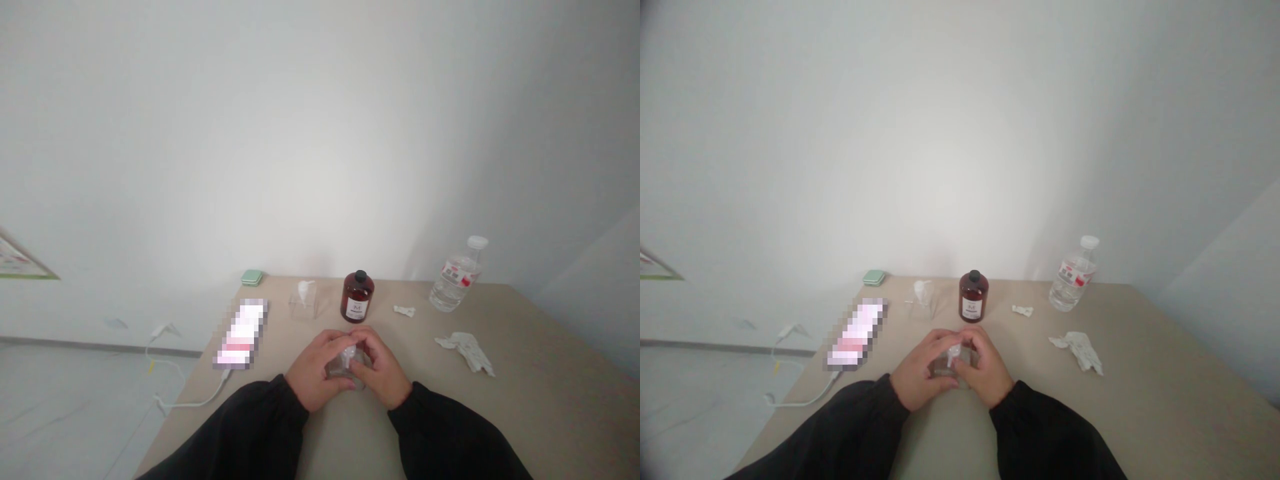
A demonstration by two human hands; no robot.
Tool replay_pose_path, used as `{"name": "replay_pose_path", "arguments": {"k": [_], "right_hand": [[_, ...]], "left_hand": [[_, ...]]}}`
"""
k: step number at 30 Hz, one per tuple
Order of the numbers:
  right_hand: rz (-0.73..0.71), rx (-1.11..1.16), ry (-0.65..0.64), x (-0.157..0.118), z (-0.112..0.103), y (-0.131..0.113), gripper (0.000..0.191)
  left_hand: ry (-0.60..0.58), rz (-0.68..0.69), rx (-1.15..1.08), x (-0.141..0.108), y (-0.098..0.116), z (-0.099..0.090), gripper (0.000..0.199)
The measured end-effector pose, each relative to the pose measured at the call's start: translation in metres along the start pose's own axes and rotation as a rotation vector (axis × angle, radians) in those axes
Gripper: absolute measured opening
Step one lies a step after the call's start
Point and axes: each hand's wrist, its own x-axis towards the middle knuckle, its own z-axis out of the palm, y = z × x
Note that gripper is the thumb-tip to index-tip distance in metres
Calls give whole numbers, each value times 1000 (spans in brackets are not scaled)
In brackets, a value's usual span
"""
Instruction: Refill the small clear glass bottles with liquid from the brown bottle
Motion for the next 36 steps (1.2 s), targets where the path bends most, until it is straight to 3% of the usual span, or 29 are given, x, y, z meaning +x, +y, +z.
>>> {"name": "replay_pose_path", "arguments": {"k": [15, 22, 28, 36], "right_hand": [[11, 17, 14, -1, 1, 0, 28], [-27, -23, -38, -1, -3, 1, 28], [-11, 26, 17, 0, 0, 1, 31], [-16, -5, -30, -1, -4, 0, 31]], "left_hand": [[5, -14, 3, -1, 0, 0, 65], [0, 6, 1, 0, 2, -1, 67], [7, -11, 5, -1, -1, 0, 66], [-8, -7, 7, 0, 3, -2, 68]]}}
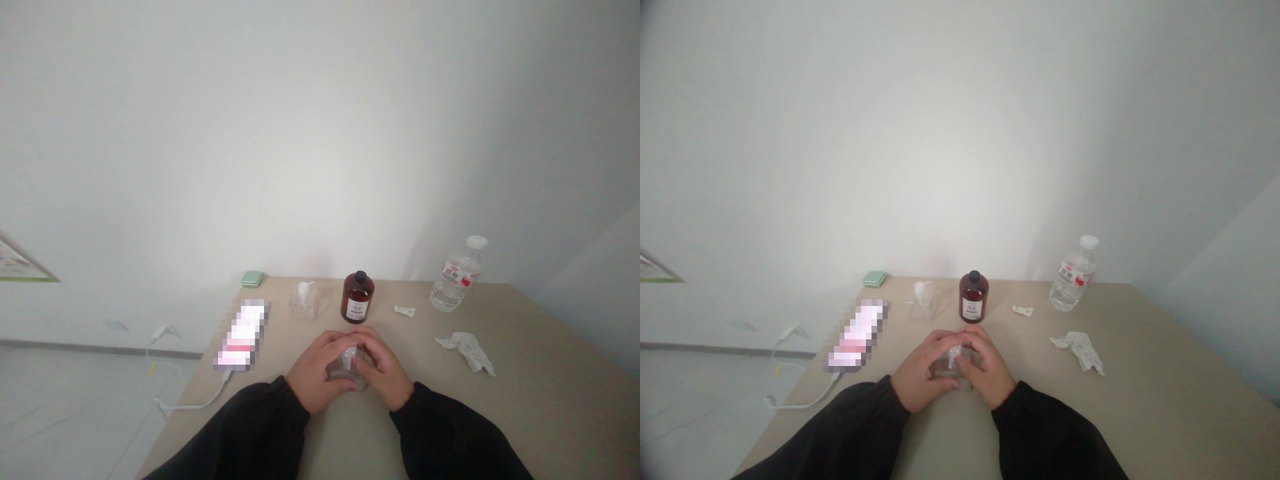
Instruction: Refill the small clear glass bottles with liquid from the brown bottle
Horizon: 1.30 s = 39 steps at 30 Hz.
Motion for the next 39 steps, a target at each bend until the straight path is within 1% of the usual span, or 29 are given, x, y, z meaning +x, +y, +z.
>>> {"name": "replay_pose_path", "arguments": {"k": [5, 13, 21, 27, 32, 35, 39], "right_hand": [[-8, 22, 23, -1, 3, 6, 29], [-28, -3, 0, -1, 1, 0, 30], [-28, 24, 31, 0, 4, 3, 27], [-50, 1, 21, 0, 3, -1, 26], [-31, 12, 18, 0, 3, 0, 30], [-19, 12, 30, 0, 3, 2, 29], [-5, -17, -2, -1, 1, 1, 28]], "left_hand": [[12, -4, -5, 0, -1, 1, 66], [5, 14, -1, 0, -2, 0, 68], [11, -3, 5, 0, -2, 2, 66], [5, 2, -12, 0, 0, 1, 66], [11, 2, -16, -1, -3, 2, 67], [13, -4, -13, 0, -2, 2, 65], [-2, -7, -3, 1, 0, 1, 66]]}}
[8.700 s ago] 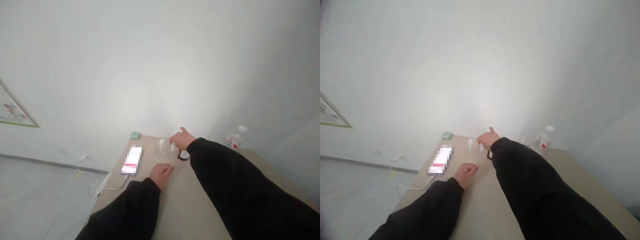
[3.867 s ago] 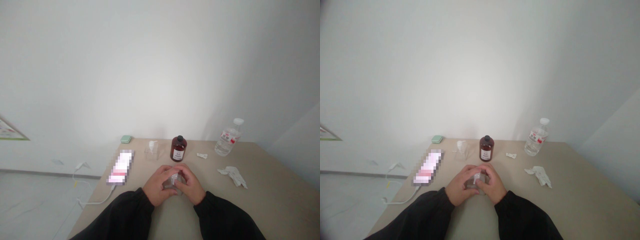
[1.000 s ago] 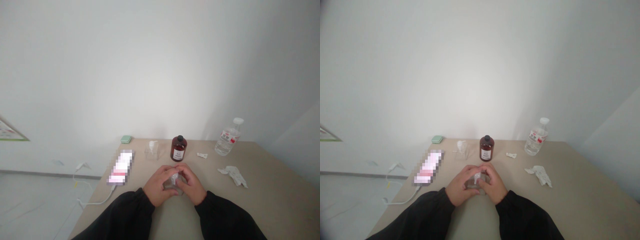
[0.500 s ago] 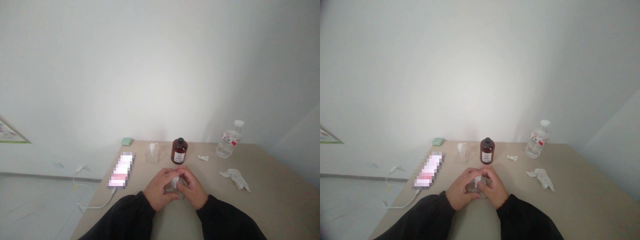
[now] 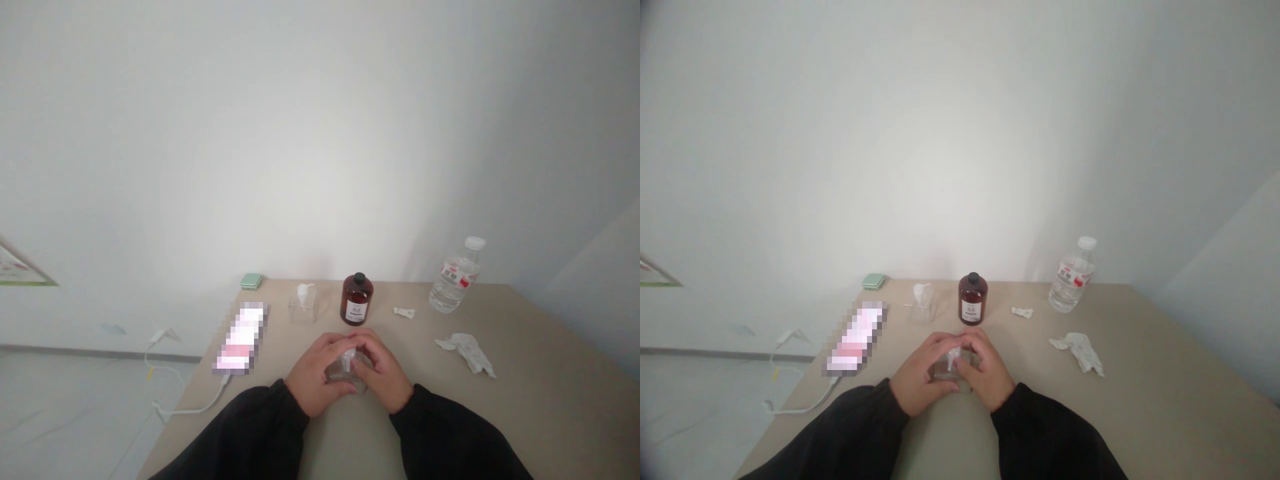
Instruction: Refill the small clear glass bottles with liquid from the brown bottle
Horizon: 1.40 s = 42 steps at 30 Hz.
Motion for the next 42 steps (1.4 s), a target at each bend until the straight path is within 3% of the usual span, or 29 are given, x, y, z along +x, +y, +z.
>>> {"name": "replay_pose_path", "arguments": {"k": [21, 26, 42], "right_hand": [[-10, -22, 15, 1, 1, -4, 29], [-27, -48, -30, 2, -1, -6, 30], [4, 36, 5, 1, 1, -5, 33]], "left_hand": [[5, 12, -7, 0, 0, 0, 68], [1, 10, -4, 0, 2, -1, 65], [14, 5, -1, 0, 0, 1, 65]]}}
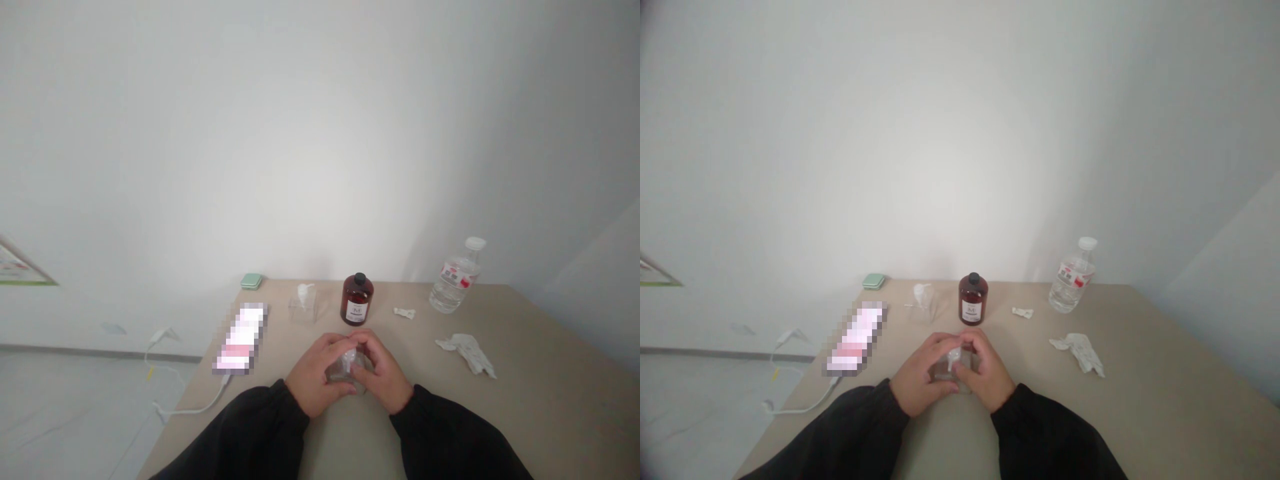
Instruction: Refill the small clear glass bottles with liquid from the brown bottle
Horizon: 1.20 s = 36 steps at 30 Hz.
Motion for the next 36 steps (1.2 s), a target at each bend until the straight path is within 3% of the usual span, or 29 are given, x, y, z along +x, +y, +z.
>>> {"name": "replay_pose_path", "arguments": {"k": [36], "right_hand": [[-10, -55, 5, -1, -2, 4, 35]], "left_hand": [[-3, 3, -4, 1, 2, 0, 66]]}}
